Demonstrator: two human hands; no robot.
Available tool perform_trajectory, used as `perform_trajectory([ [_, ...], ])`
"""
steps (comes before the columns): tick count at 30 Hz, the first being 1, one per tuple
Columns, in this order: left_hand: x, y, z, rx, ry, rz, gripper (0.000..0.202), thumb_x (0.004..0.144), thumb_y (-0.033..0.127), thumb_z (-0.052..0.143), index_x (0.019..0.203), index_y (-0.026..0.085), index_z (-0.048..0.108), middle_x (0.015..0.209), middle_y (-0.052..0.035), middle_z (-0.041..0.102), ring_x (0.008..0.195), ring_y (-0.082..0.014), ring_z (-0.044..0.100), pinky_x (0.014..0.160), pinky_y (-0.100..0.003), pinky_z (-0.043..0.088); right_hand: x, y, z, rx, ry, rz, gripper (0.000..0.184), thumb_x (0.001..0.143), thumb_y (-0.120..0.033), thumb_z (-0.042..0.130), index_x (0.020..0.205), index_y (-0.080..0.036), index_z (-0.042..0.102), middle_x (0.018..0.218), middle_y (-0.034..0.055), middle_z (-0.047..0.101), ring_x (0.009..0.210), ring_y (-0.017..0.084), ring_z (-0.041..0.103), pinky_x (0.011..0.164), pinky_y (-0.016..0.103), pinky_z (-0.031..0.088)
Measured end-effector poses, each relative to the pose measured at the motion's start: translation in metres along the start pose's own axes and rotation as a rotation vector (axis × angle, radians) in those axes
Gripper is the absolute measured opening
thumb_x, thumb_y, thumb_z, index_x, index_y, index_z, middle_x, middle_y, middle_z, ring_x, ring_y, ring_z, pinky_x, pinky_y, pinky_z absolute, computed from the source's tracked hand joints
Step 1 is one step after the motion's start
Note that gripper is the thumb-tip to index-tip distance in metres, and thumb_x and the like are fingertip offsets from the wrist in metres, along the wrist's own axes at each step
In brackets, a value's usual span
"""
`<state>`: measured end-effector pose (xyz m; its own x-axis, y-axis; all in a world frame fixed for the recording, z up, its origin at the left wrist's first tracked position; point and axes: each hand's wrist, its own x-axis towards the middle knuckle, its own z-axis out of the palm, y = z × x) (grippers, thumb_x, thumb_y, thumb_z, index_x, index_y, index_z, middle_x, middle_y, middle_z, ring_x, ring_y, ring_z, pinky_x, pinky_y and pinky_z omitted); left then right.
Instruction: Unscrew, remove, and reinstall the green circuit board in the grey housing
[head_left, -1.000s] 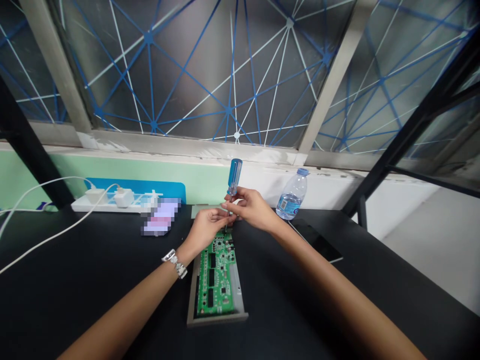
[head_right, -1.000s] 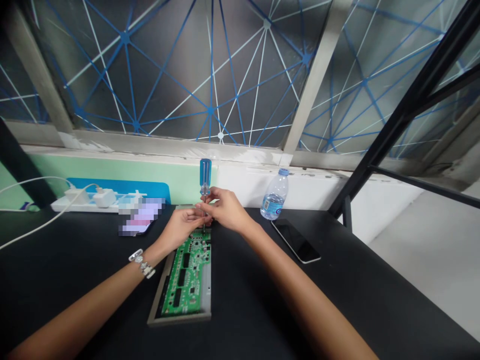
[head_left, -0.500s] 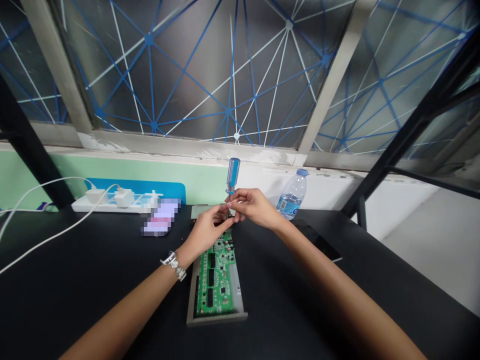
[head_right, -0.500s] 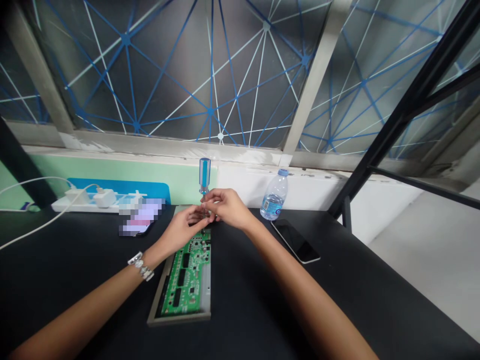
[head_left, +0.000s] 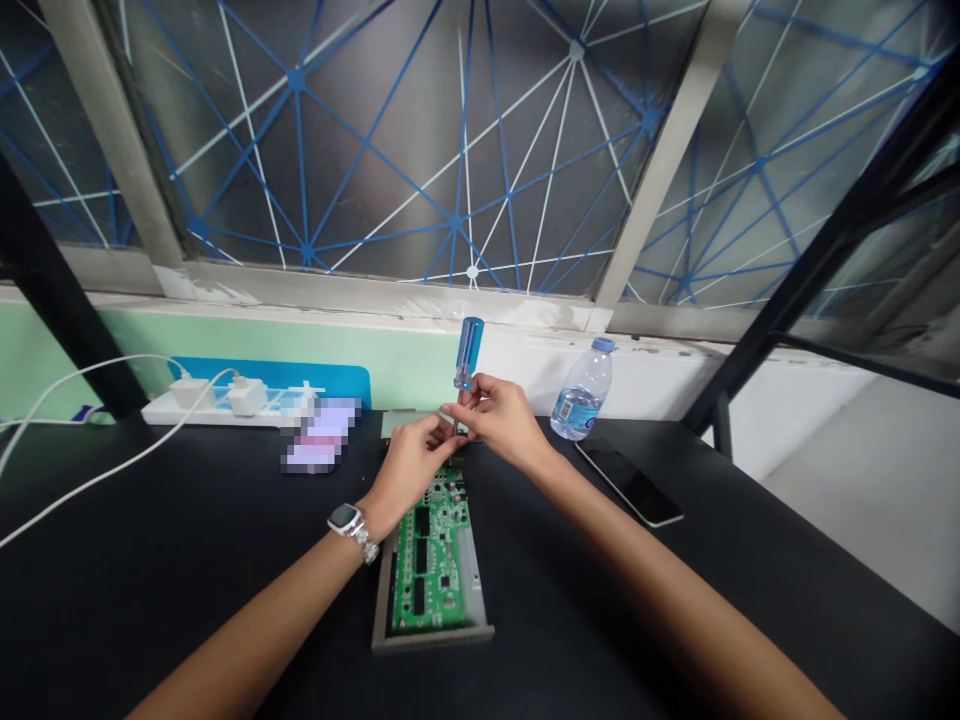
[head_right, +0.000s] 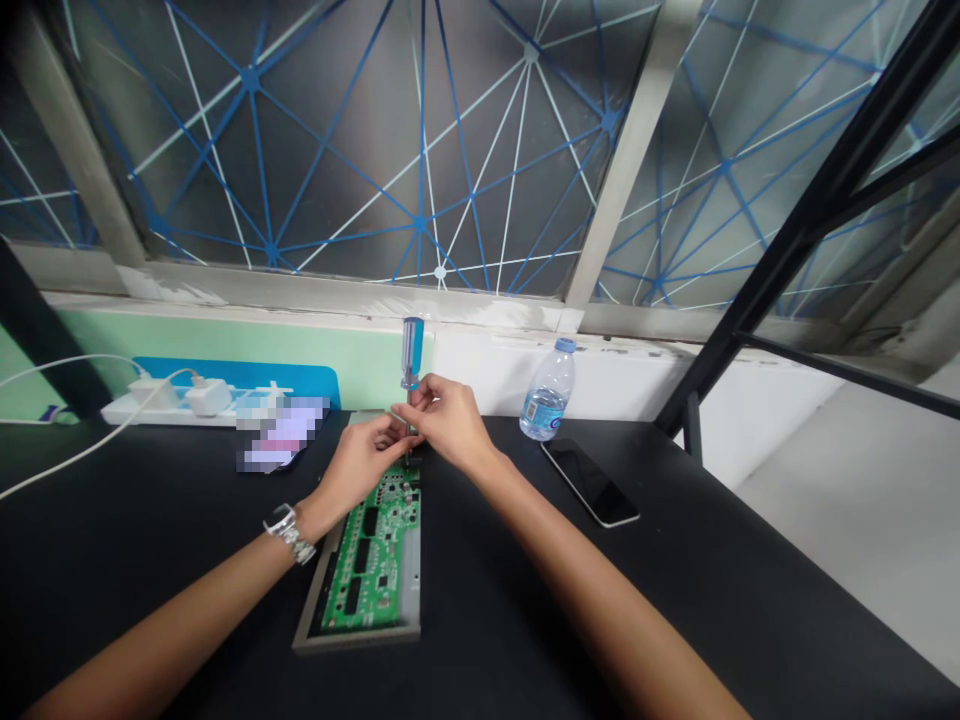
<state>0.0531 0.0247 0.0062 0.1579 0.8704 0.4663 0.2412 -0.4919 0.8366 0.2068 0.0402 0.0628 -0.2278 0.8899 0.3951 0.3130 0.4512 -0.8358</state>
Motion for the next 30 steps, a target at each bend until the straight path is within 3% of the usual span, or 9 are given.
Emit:
perform_trajectory([
  [2,0.001,-0.003,-0.002,-0.091,-0.052,-0.025,0.018,0.083,0.031,0.067,0.078,0.014,0.068,0.079,-0.006,0.074,0.076,-0.0213,0.069,0.069,-0.028,0.052,0.0,-0.003,-0.002,0.034,-0.044,0.028,0.029,0.072,-0.039,0.076,0.081,-0.018,0.057,0.074,-0.0009,0.062,0.051,0.012,0.061,0.045,0.023,0.047],
  [6,0.003,-0.006,-0.007,-0.21,-0.177,-0.018,0.019,0.087,0.029,0.061,0.085,0.013,0.07,0.09,-0.0092,0.075,0.088,-0.0233,0.069,0.081,-0.032,0.053,0.001,-0.013,-0.01,0.17,-0.255,0.115,0.033,0.077,-0.036,0.073,0.101,-0.015,0.062,0.09,0.0058,0.069,0.055,0.012,0.065,0.045,0.022,0.048],
  [10,0.005,-0.006,-0.01,-0.215,-0.27,-0.001,0.022,0.091,0.029,0.055,0.087,0.013,0.069,0.092,-0.0078,0.073,0.09,-0.0225,0.068,0.084,-0.032,0.052,0.002,-0.02,-0.017,0.213,-0.367,0.13,0.026,0.082,-0.032,0.067,0.099,-0.013,0.065,0.092,0.0088,0.072,0.057,0.012,0.067,0.048,0.022,0.05],
  [15,0.006,-0.007,-0.008,-0.163,-0.298,0.008,0.024,0.093,0.031,0.052,0.091,0.014,0.069,0.092,-0.0067,0.073,0.092,-0.0225,0.068,0.088,-0.033,0.052,0.002,-0.015,-0.016,0.195,-0.294,0.091,0.019,0.079,-0.031,0.07,0.084,-0.013,0.066,0.061,0.0014,0.067,0.047,0.014,0.065,0.049,0.025,0.052],
  [18,0.006,-0.007,-0.006,-0.189,-0.305,0.011,0.024,0.094,0.03,0.05,0.096,0.015,0.069,0.097,-0.007,0.073,0.095,-0.022,0.068,0.091,-0.034,0.051,0.002,-0.011,-0.014,0.138,-0.215,0.04,0.016,0.077,-0.029,0.071,0.076,-0.014,0.065,0.054,-0.0021,0.061,0.044,0.013,0.061,0.046,0.023,0.049],
  [21,0.005,-0.007,-0.005,-0.224,-0.308,0.004,0.025,0.095,0.03,0.049,0.101,0.016,0.069,0.102,-0.0079,0.073,0.097,-0.0217,0.069,0.094,-0.036,0.051,0.002,-0.007,-0.012,0.091,-0.132,0.011,0.017,0.076,-0.03,0.072,0.072,-0.015,0.063,0.057,-0.0024,0.06,0.044,0.011,0.059,0.043,0.021,0.045],
  [24,0.005,-0.007,-0.005,-0.216,-0.29,-0.015,0.024,0.094,0.03,0.05,0.1,0.016,0.068,0.1,-0.0088,0.074,0.096,-0.0228,0.07,0.094,-0.038,0.052,0.002,-0.008,-0.012,0.085,-0.135,0.018,0.021,0.076,-0.033,0.072,0.074,-0.016,0.061,0.06,-0.001,0.062,0.05,0.013,0.062,0.046,0.022,0.048],
  [30,0.004,-0.006,-0.006,-0.208,-0.279,-0.04,0.024,0.094,0.031,0.051,0.101,0.014,0.067,0.1,-0.01,0.074,0.096,-0.0231,0.071,0.094,-0.039,0.052,0.003,-0.025,-0.019,0.137,-0.171,0.005,0.03,0.08,-0.04,0.069,0.098,-0.018,0.059,0.096,0.0069,0.066,0.073,0.017,0.067,0.047,0.022,0.052],
])
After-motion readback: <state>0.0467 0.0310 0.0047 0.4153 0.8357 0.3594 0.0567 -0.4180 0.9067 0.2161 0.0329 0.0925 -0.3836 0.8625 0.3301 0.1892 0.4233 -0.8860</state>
